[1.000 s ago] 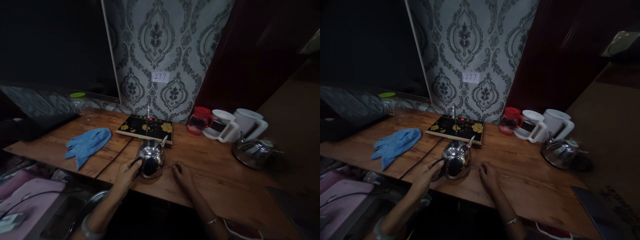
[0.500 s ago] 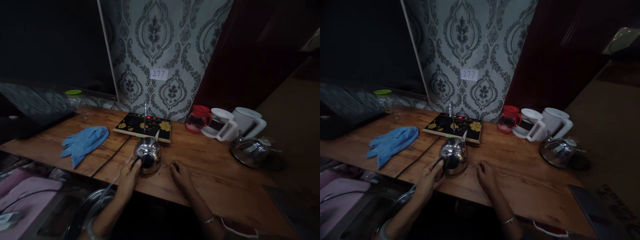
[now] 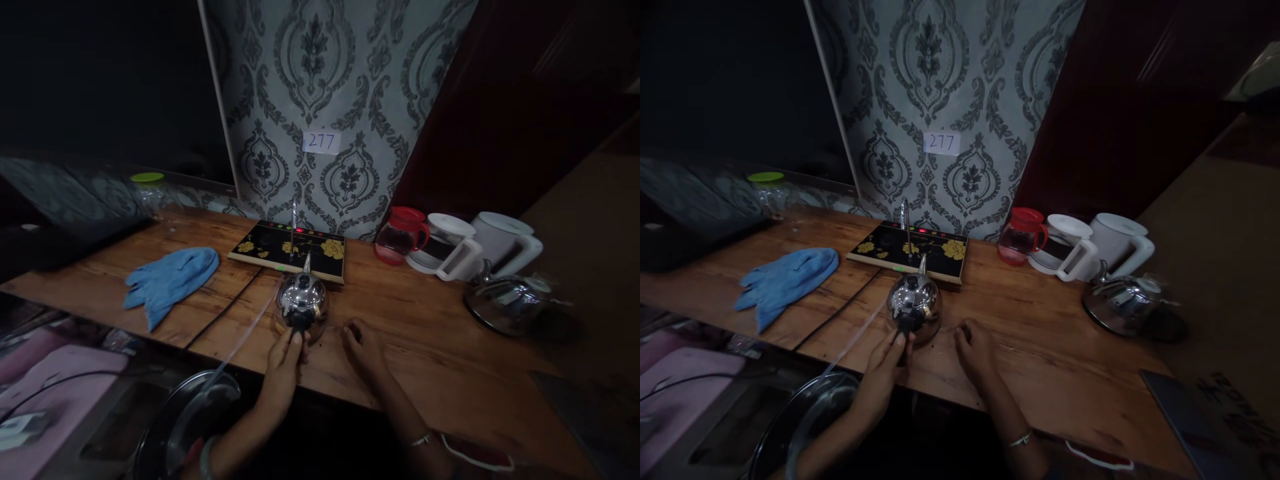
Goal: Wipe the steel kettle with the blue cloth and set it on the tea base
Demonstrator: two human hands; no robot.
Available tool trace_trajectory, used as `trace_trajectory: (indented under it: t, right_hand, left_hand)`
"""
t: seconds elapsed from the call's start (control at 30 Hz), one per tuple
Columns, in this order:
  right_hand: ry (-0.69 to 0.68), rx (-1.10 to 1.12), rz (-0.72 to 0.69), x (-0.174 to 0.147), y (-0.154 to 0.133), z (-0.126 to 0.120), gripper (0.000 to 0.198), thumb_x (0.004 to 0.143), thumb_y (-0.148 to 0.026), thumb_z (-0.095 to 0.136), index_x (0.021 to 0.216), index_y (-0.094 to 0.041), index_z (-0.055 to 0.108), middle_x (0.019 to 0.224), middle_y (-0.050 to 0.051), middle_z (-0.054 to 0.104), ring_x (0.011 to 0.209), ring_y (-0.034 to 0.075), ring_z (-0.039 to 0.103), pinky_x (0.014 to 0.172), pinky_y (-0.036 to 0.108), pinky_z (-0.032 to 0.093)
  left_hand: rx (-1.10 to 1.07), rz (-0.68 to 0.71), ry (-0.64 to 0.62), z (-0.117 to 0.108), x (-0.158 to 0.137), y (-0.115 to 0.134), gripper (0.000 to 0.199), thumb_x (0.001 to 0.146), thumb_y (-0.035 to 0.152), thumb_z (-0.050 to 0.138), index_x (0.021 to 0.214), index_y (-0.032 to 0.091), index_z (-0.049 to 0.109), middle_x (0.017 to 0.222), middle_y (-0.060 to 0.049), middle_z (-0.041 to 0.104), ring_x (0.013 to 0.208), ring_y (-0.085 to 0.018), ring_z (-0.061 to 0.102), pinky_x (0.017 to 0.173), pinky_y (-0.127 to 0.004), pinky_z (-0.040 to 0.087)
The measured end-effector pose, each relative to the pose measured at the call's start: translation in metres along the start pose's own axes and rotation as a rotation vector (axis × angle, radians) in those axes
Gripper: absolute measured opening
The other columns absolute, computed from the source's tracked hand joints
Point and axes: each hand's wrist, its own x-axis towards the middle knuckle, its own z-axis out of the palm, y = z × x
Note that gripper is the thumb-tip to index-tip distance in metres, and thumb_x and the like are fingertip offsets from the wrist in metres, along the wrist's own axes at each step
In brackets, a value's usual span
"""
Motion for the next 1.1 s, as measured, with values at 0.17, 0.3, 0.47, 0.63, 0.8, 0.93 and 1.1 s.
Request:
trace_trajectory:
  t: [0.17,0.3,0.47,0.63,0.8,0.93,1.1]
  right_hand:
    - [0.017,0.031,0.008,0.0,-0.001,-0.001,0.023,0.088,-0.033,0.047,0.072,-0.02,0.059,0.068,0.001,0.061,0.066,0.017,0.056,0.062,0.027,0.038]
    - [0.102,0.185,0.063,-0.002,-0.006,0.002,0.021,0.087,-0.035,0.051,0.083,-0.019,0.064,0.082,0.006,0.068,0.078,0.021,0.062,0.072,0.031,0.048]
    - [0.064,0.496,0.094,-0.012,-0.023,0.018,0.051,0.084,-0.037,0.064,0.132,-0.022,0.055,0.131,0.013,0.062,0.115,0.027,0.062,0.098,0.043,0.05]
    - [-0.083,0.734,-0.01,-0.016,-0.044,0.03,0.06,0.091,-0.046,0.059,0.147,-0.032,0.042,0.146,0.007,0.054,0.131,0.026,0.053,0.111,0.05,0.041]
    - [-0.077,0.76,0.023,-0.01,-0.053,0.03,0.064,0.09,-0.052,0.06,0.148,-0.031,0.042,0.151,0.005,0.048,0.137,0.027,0.047,0.117,0.052,0.032]
    - [-0.066,0.781,0.074,0.002,-0.059,0.03,0.073,0.085,-0.053,0.067,0.148,-0.028,0.043,0.153,0.006,0.046,0.142,0.028,0.041,0.12,0.05,0.026]
    - [-0.081,0.9,0.163,0.025,-0.064,0.031,0.068,0.082,-0.059,0.067,0.141,-0.029,0.054,0.15,0.003,0.05,0.142,0.027,0.042,0.12,0.047,0.027]
  left_hand:
    - [0.127,0.106,-0.072,-0.016,0.002,0.006,0.04,0.078,0.058,0.064,0.08,0.018,0.069,0.077,-0.005,0.068,0.073,-0.019,0.061,0.066,-0.027,0.049]
    - [0.184,0.298,0.097,-0.04,0.018,0.009,0.035,0.082,0.052,0.062,0.086,0.018,0.07,0.089,-0.006,0.07,0.088,-0.022,0.064,0.081,-0.031,0.051]
    - [0.168,0.349,0.118,-0.046,0.055,0.003,0.054,0.08,0.053,0.066,0.123,0.02,0.061,0.125,-0.011,0.065,0.115,-0.026,0.061,0.102,-0.041,0.047]
    - [0.088,0.265,-0.017,-0.034,0.077,-0.002,0.063,0.089,0.055,0.057,0.143,0.025,0.047,0.153,-0.008,0.046,0.143,-0.026,0.039,0.121,-0.044,0.027]
    - [0.121,0.292,-0.05,-0.028,0.068,-0.001,0.064,0.093,0.056,0.049,0.148,0.025,0.041,0.157,-0.005,0.039,0.148,-0.024,0.029,0.124,-0.043,0.019]
    - [0.191,0.299,0.018,-0.023,0.051,-0.015,0.069,0.094,0.056,0.047,0.154,0.028,0.029,0.162,-0.005,0.03,0.151,-0.024,0.023,0.125,-0.043,0.016]
    - [0.3,0.351,0.122,-0.026,0.034,-0.039,0.073,0.092,0.051,0.054,0.154,0.028,0.025,0.16,-0.008,0.03,0.149,-0.026,0.026,0.123,-0.048,0.017]
